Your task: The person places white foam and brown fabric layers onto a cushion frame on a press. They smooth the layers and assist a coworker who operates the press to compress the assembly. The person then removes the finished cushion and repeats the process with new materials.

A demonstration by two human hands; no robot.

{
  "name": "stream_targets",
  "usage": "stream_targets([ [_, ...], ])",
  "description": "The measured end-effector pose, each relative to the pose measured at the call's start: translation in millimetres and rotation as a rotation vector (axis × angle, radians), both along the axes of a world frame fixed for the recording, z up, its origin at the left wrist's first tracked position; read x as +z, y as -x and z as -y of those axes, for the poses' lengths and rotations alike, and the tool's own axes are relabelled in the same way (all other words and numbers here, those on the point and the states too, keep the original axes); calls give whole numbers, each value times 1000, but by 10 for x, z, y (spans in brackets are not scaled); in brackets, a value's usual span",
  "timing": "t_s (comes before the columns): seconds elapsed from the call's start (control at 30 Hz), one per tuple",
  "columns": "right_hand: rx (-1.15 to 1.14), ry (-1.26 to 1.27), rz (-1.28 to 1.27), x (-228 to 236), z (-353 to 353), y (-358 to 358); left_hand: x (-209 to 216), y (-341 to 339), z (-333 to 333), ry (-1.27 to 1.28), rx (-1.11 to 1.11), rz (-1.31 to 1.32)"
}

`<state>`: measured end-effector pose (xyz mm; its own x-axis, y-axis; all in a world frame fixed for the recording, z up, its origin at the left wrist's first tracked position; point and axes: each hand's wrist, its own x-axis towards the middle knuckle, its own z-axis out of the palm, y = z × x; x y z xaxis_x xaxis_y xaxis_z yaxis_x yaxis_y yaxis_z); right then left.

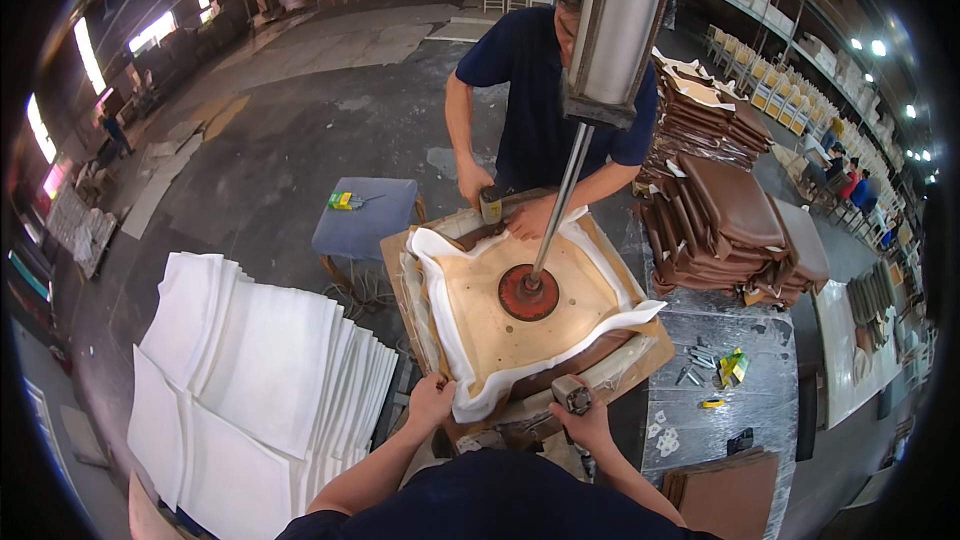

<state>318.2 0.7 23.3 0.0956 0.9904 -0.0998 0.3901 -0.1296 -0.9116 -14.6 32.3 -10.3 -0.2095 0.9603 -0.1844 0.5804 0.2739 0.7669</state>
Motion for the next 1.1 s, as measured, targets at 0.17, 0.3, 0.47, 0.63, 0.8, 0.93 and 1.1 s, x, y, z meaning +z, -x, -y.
stream_targets([
  [0.17,-2,-10,17,9,-3,8,-17,-8,-5,22,23,36],
  [0.3,2,-19,0,4,-10,27,-31,4,-2,-16,21,29],
  [0.47,-24,93,-57,-85,-2,-6,-33,0,-25,-16,33,42],
  [0.63,-21,92,-87,-75,-3,28,-27,14,-35,3,47,47],
  [0.8,-12,77,-72,-63,-4,19,-15,15,-40,10,43,46],
  [0.93,-16,85,-91,-31,-1,30,-14,17,-42,7,39,45],
  [1.1,-19,108,-70,-8,-2,33,-19,25,-55,18,33,30],
])
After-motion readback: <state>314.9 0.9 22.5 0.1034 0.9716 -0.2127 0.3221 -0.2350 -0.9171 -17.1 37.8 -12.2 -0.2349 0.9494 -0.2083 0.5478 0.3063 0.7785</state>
